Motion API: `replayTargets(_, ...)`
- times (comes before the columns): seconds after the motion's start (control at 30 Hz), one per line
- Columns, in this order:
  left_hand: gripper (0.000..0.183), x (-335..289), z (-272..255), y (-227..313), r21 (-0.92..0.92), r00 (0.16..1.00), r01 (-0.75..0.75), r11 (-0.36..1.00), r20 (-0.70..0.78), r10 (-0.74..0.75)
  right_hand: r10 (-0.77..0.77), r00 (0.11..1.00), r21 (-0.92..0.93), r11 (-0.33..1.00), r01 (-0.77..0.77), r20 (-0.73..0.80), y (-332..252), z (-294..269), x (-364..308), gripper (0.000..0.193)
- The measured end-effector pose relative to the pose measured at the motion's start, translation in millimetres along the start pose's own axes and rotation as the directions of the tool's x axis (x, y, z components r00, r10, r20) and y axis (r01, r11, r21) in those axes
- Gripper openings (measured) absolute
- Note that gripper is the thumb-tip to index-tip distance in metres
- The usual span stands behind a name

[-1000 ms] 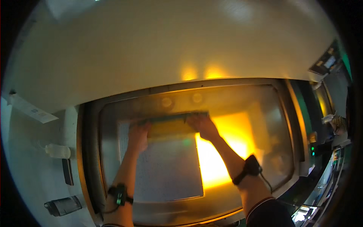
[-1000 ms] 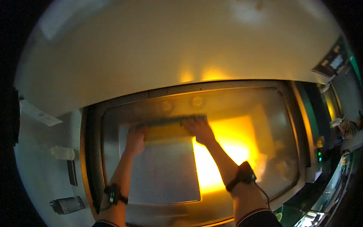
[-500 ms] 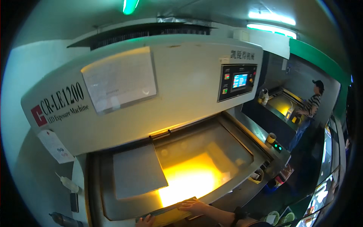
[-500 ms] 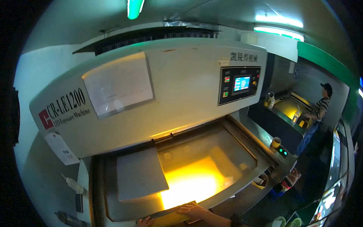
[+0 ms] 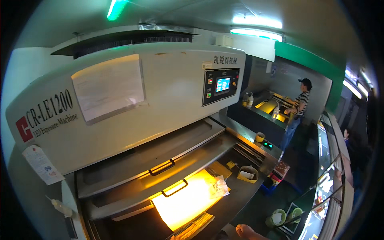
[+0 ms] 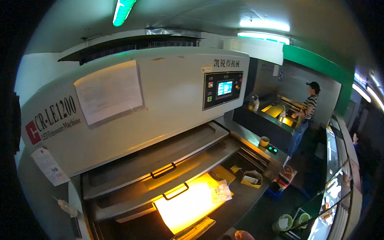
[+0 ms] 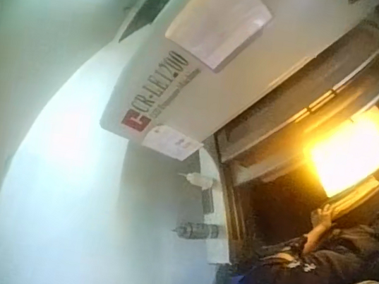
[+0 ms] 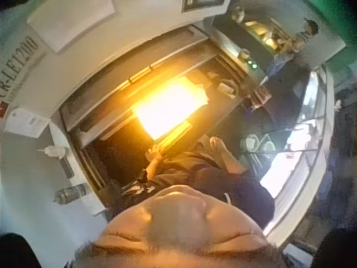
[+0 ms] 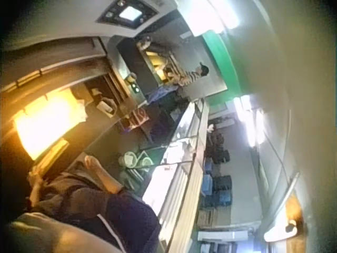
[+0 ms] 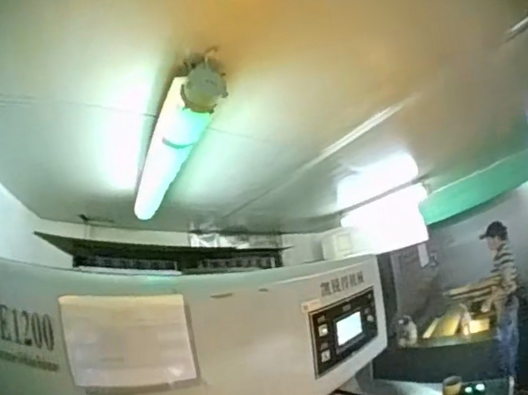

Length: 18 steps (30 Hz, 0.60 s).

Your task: Operating an LED exposure machine to process green PCB boards in a workshop.

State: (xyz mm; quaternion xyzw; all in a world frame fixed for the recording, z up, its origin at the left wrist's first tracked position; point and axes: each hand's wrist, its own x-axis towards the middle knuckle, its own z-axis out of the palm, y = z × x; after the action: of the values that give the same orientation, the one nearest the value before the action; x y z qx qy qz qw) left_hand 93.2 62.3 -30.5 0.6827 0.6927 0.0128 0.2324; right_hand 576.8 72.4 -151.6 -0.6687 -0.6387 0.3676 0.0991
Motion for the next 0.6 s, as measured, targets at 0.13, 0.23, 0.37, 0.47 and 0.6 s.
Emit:
replayTargets(0.13,0.069,5.3,34.2,-17.5,0.050,0.990,0.116,0.992,0.074,-0.119,-0.252,0.967,-0.566,0.794,0.223,0.028,-32.3,4.9,-100.6,0.016)
replayTargets(0.23,0.076,8.3,72.5,-21.8,0.099,0.969,0.173,0.980,0.160,-0.187,-0.156,0.988,-0.385,0.912,0.144,0.000,-32.4,-12.8,-146.2,0.021)
replayTargets(0.37,0.084,20.5,202.3,-42.1,0.171,0.935,0.316,0.933,0.113,-0.337,-0.049,0.999,-0.258,0.965,0.051,0.013,55.0,-10.6,-188.5,0.023)
replayTargets(0.47,0.075,50.5,82.4,46.2,-0.211,0.798,0.503,0.838,0.487,-0.356,0.097,0.991,-0.290,0.955,-0.067,0.090,108.5,-6.8,-208.2,0.023)
replayTargets(0.6,0.061,68.3,97.9,66.4,-0.888,0.896,0.404,0.220,0.336,-0.289,-0.006,0.998,-0.164,0.986,0.017,0.068,87.9,-60.6,-184.2,0.024)
